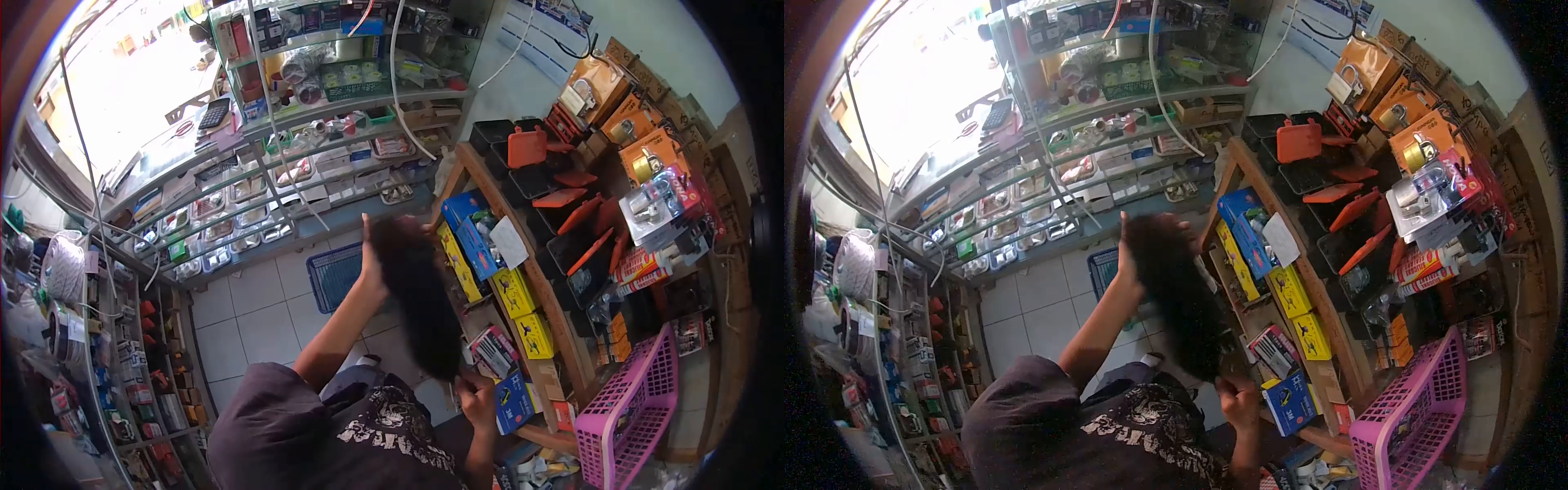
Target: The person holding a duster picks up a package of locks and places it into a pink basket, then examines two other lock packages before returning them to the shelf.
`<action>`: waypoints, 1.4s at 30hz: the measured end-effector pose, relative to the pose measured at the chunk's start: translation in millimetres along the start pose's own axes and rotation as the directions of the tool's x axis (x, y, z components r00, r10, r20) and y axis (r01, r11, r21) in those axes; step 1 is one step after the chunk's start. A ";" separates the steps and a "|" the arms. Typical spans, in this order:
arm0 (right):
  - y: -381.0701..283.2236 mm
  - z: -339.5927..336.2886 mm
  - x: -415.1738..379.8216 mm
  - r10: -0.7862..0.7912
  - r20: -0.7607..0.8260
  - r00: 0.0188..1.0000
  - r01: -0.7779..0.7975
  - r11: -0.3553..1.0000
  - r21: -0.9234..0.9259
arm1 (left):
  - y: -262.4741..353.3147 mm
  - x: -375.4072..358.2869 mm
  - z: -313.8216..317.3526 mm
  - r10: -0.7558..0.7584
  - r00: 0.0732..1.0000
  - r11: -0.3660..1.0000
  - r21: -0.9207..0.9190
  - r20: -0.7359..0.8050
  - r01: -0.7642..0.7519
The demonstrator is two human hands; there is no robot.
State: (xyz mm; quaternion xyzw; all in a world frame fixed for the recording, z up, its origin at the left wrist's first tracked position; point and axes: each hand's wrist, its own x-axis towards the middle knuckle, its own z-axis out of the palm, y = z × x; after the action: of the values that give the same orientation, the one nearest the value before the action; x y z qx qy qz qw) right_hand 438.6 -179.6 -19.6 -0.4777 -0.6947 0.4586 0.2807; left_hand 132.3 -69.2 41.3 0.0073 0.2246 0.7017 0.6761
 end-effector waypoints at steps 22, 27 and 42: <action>-32.1 42.8 12.0 0.347 0.079 0.934 -0.323 0.735 0.596 | -27.2 54.5 -180.9 0.117 0.942 0.326 0.883 0.316 -0.337; -39.3 59.9 15.7 0.357 0.082 0.930 -0.330 0.722 0.608 | -6.1 40.2 -138.5 -0.110 0.984 0.969 0.207 -0.143 0.138; -34.2 73.8 15.4 0.163 -0.179 0.970 -0.184 0.977 -0.111 | 24.0 23.1 -108.2 -0.067 0.979 0.993 -0.085 0.192 0.085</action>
State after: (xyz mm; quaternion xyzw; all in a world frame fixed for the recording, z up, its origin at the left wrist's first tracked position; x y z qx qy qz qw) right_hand 357.7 -196.9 -20.5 -0.5907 -0.6518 0.3942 0.2663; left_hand 73.7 -79.9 -54.9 0.0340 0.1266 0.6810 0.7205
